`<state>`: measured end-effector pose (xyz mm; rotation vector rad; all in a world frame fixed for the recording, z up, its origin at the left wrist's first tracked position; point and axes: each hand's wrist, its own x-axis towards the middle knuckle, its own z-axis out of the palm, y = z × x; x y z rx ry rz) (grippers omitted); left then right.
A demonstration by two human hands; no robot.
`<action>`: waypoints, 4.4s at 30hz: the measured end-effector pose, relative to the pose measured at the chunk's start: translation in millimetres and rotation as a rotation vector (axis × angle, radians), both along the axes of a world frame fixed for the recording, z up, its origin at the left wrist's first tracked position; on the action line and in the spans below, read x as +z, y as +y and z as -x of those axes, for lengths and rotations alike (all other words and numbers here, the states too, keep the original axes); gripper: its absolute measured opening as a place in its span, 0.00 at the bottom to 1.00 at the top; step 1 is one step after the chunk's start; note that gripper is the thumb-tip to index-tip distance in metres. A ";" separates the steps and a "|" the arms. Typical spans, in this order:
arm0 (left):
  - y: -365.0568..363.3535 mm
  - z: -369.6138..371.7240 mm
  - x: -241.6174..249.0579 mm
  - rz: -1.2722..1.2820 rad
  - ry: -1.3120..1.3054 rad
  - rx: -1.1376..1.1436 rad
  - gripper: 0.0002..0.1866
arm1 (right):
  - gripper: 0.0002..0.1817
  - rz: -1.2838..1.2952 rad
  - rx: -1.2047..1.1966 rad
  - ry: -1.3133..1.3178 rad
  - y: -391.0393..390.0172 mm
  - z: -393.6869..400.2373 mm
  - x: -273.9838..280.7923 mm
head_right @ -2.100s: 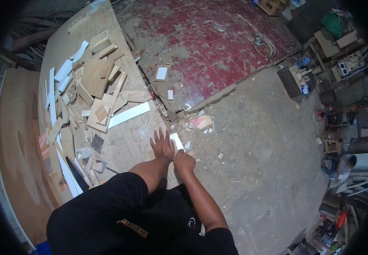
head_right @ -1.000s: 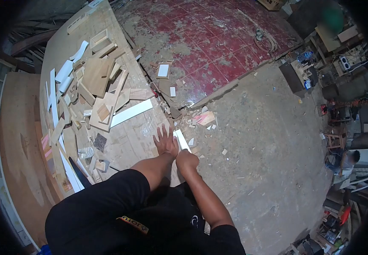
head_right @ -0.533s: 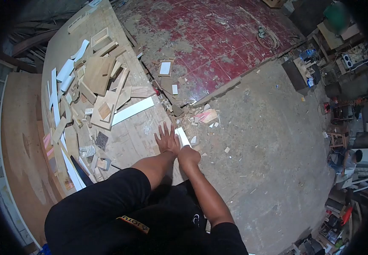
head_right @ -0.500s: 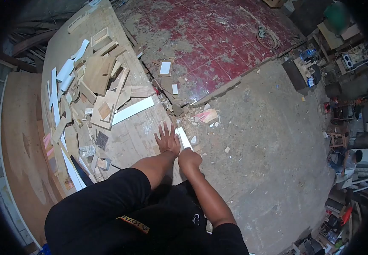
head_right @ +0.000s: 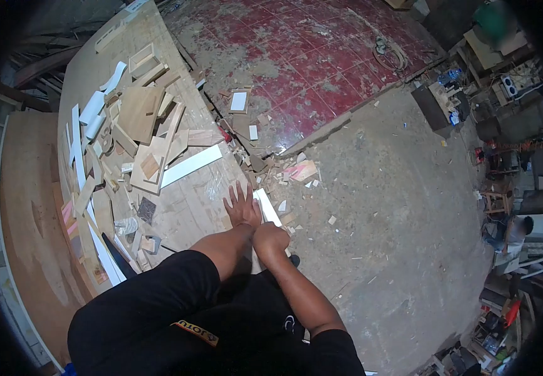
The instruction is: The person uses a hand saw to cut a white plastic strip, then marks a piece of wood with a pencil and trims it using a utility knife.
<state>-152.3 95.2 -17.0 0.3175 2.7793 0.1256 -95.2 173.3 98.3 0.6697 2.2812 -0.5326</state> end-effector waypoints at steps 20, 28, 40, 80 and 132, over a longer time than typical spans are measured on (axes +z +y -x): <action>0.8 -0.4 -5.0 -0.010 0.038 0.004 0.34 | 0.14 -0.042 -0.076 0.142 -1.5 -10.1 -46.6; 0.5 0.6 -6.8 -0.006 0.033 0.010 0.34 | 0.16 -0.014 -0.096 0.163 1.0 -28.5 -36.0; 1.2 -1.1 -1.0 -0.037 0.009 0.015 0.34 | 0.15 -0.035 -0.031 0.196 1.4 -6.1 -55.5; 0.1 0.3 -5.8 -0.014 0.050 0.005 0.33 | 0.17 0.015 -0.078 0.032 10.3 -10.0 -17.9; 0.9 -4.6 -1.9 -0.011 0.030 0.003 0.34 | 0.13 -0.083 -0.094 0.213 3.5 -30.6 -65.9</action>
